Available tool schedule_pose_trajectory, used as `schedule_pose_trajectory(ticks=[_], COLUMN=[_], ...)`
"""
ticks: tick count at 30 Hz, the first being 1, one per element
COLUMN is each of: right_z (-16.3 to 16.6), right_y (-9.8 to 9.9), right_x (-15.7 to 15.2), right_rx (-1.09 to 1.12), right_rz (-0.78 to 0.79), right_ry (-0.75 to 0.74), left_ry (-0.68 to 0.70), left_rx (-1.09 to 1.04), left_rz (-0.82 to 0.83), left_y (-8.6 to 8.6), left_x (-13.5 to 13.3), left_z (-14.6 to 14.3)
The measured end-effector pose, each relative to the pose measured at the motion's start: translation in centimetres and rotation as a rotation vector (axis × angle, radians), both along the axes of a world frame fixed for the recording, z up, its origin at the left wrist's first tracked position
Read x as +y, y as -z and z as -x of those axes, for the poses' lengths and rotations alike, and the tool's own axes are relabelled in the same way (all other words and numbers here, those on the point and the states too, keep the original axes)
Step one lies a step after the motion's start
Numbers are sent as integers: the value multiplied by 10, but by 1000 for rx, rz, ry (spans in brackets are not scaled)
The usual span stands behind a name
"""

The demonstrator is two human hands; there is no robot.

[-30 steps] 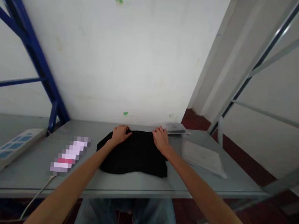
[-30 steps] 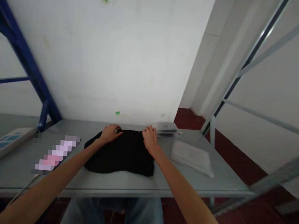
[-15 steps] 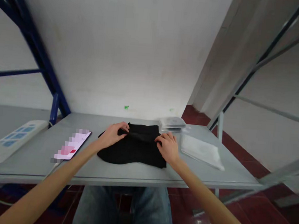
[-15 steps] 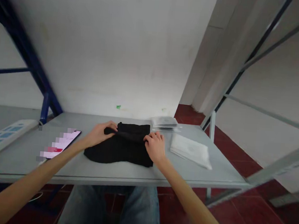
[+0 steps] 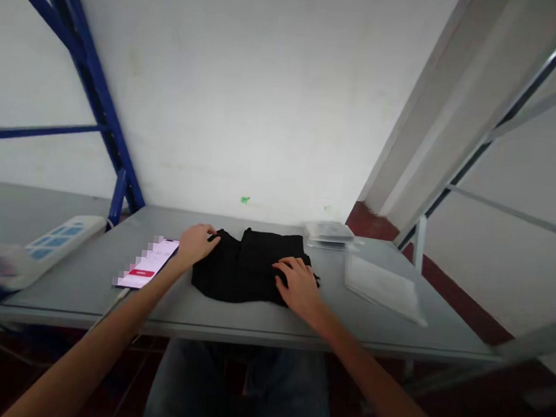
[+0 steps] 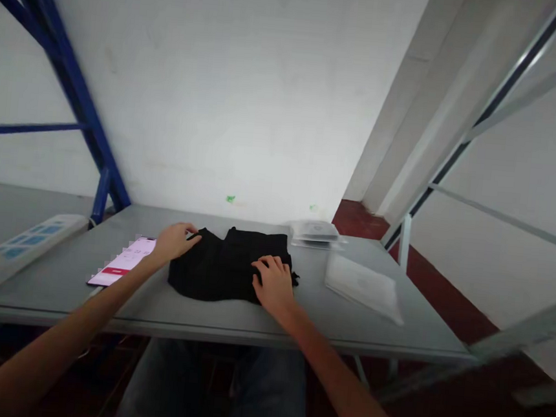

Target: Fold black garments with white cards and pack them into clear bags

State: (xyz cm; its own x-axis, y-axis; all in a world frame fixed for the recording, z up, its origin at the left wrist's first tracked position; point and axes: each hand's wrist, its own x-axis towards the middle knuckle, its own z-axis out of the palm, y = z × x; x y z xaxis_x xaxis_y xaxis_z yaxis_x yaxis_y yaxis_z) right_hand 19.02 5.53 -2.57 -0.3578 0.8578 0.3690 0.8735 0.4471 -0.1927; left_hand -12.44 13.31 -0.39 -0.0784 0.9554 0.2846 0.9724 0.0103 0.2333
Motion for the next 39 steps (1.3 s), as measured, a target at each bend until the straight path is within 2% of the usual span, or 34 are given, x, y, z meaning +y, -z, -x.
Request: schedule_pose_trajectory(ticks=[4, 7, 11, 15, 20, 24, 33, 39], right_z=[0, -12, -39, -68, -86, -89, -104, -110], right_y=[5, 5, 4, 1, -6, -9, -10, -8], right_x=[-3, -8, -19, -30, -37, -37, -38, -33], right_rx=[65, 106, 69, -10, -25, 33, 119, 130], right_rz=[-29, -35, 20, 76, 174, 216, 317, 352], right_ry=[-25, -74, -135, -202, -291, -281, -298, -326], left_ry=[82, 302, 639, 758, 825, 825, 847, 747], left_rx=[-60, -155, -42, 70, 123, 106, 73, -53], left_rz=[-112, -175, -80, -27, -3, 82, 116, 87], left_y=[-6, -4, 8, 13, 4, 2, -5, -3], left_x=[-9, -29, -58, -77, -89, -91, -85, -89], left_z=[-5, -17, -16, 5, 32, 42, 44, 38])
